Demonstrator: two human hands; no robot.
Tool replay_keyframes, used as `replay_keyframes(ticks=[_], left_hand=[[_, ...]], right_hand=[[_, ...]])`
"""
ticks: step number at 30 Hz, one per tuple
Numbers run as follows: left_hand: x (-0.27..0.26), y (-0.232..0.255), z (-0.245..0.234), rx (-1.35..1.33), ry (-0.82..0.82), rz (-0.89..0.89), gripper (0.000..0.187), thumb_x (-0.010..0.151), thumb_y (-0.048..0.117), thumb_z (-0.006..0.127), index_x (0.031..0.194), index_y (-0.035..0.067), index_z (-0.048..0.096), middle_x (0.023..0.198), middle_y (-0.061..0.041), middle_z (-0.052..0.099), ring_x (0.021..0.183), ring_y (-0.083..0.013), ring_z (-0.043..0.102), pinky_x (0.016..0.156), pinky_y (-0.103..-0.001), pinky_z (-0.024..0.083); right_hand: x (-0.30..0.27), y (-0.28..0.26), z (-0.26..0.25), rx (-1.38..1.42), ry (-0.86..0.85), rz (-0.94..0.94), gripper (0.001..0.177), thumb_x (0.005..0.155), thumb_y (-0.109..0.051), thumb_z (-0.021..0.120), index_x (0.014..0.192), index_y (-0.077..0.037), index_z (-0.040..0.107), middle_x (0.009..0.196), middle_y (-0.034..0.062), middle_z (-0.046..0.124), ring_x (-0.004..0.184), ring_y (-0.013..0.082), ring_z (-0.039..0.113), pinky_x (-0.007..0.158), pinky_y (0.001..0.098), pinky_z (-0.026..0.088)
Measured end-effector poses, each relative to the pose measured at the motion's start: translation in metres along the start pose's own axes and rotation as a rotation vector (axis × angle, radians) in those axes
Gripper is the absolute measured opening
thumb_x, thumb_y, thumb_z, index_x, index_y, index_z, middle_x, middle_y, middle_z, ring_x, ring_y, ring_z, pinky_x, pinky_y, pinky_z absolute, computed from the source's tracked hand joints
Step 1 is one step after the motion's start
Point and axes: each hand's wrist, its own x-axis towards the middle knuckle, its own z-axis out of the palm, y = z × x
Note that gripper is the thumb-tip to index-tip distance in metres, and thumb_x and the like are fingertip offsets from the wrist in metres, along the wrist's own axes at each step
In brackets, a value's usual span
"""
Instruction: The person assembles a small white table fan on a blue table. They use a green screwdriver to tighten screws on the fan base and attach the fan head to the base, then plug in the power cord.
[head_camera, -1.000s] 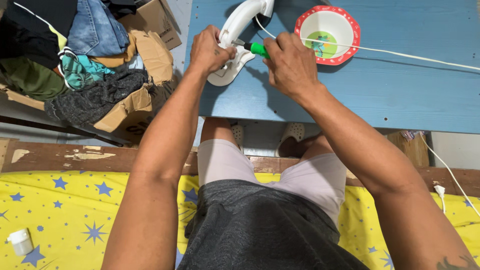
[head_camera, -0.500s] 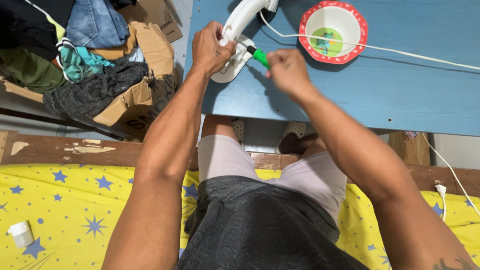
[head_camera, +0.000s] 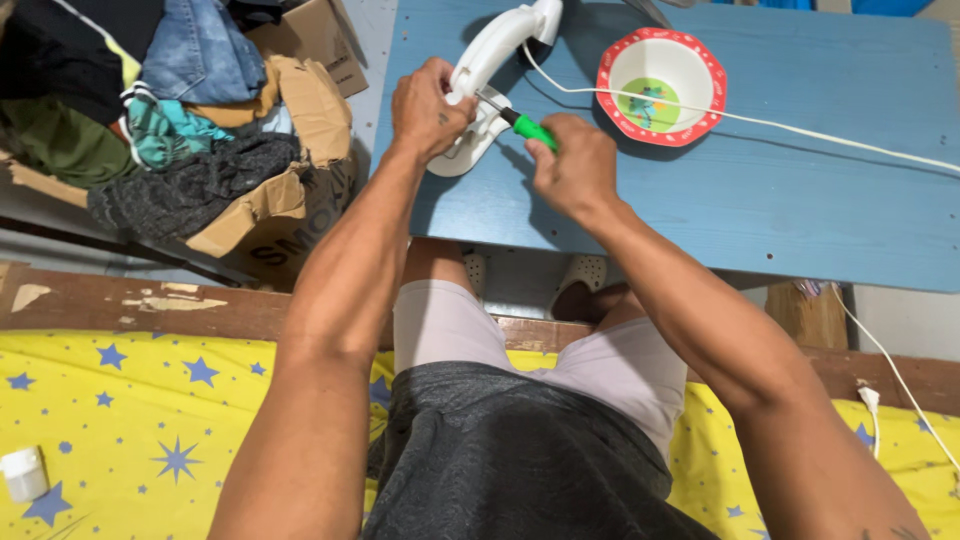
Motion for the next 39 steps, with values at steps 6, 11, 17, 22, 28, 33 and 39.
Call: replay_keyframes(ticks=[6, 11, 17, 22, 28, 33, 39], left_hand=[[-0.001, 0.005, -0.008, 0.033, -0.022, 0.02, 0.031, 0.077, 0.023, 0.084, 0.098, 0.006, 0.068, 0.086, -0.011, 0.076, 0.077, -0.0234, 0.073, 0.077, -0.04, 0.057], [-0.002, 0.009, -0.013, 0.042, -0.079, -0.082, 0.034, 0.076, 0.026, 0.083, 0.1, 0.008, 0.067, 0.087, -0.009, 0.075, 0.077, -0.0233, 0.074, 0.076, -0.039, 0.057], [-0.001, 0.009, -0.001, 0.041, -0.01, -0.019, 0.031, 0.077, 0.026, 0.083, 0.097, 0.008, 0.068, 0.084, -0.01, 0.075, 0.076, -0.0254, 0.073, 0.076, -0.041, 0.056], [-0.003, 0.005, -0.001, 0.019, 0.007, 0.022, 0.026, 0.081, 0.025, 0.08, 0.096, 0.007, 0.068, 0.081, -0.013, 0.074, 0.077, -0.031, 0.072, 0.077, -0.044, 0.055], [-0.005, 0.008, -0.009, -0.005, 0.019, 0.047, 0.028, 0.08, 0.025, 0.08, 0.095, 0.006, 0.066, 0.082, -0.013, 0.074, 0.079, -0.0333, 0.072, 0.077, -0.045, 0.055], [-0.008, 0.011, -0.009, -0.009, -0.028, -0.017, 0.031, 0.079, 0.025, 0.08, 0.099, 0.007, 0.064, 0.084, -0.013, 0.074, 0.08, -0.0316, 0.073, 0.078, -0.045, 0.055], [-0.007, 0.009, -0.001, -0.047, 0.034, 0.017, 0.03, 0.079, 0.024, 0.081, 0.096, 0.006, 0.065, 0.083, -0.014, 0.074, 0.079, -0.0333, 0.072, 0.076, -0.046, 0.055]], right_hand=[[0.008, 0.008, 0.002, 0.487, -0.229, 0.569, 0.02, 0.088, -0.018, 0.073, 0.099, -0.002, 0.065, 0.081, 0.0114, 0.067, 0.066, 0.0202, 0.056, 0.059, 0.0351, 0.043], [0.004, 0.002, -0.015, -0.211, -0.092, -0.188, 0.033, 0.079, -0.007, 0.073, 0.11, -0.006, 0.063, 0.092, 0.011, 0.066, 0.08, 0.028, 0.066, 0.068, 0.0415, 0.052], [-0.009, 0.011, -0.003, -0.224, -0.145, -0.127, 0.031, 0.086, -0.01, 0.076, 0.115, -0.005, 0.067, 0.094, 0.0143, 0.065, 0.08, 0.0348, 0.065, 0.065, 0.047, 0.051], [-0.01, 0.035, 0.018, 0.448, -0.234, 0.539, 0.021, 0.094, -0.017, 0.078, 0.111, -0.007, 0.071, 0.088, 0.0074, 0.071, 0.069, 0.0145, 0.063, 0.06, 0.0328, 0.046], [0.017, 0.047, 0.006, 0.793, -0.459, 1.034, 0.025, 0.083, -0.012, 0.079, 0.103, -0.013, 0.063, 0.08, 0.0058, 0.065, 0.055, 0.0116, 0.052, 0.042, 0.0289, 0.03], [0.005, 0.016, -0.016, 0.136, -0.149, -0.038, 0.03, 0.085, -0.013, 0.077, 0.106, -0.003, 0.058, 0.089, 0.01, 0.064, 0.073, 0.0209, 0.064, 0.063, 0.0365, 0.05], [-0.007, 0.008, -0.007, -0.303, -0.096, -0.252, 0.027, 0.09, -0.013, 0.079, 0.111, -0.001, 0.068, 0.086, 0.0153, 0.066, 0.072, 0.0334, 0.065, 0.06, 0.0427, 0.049]])
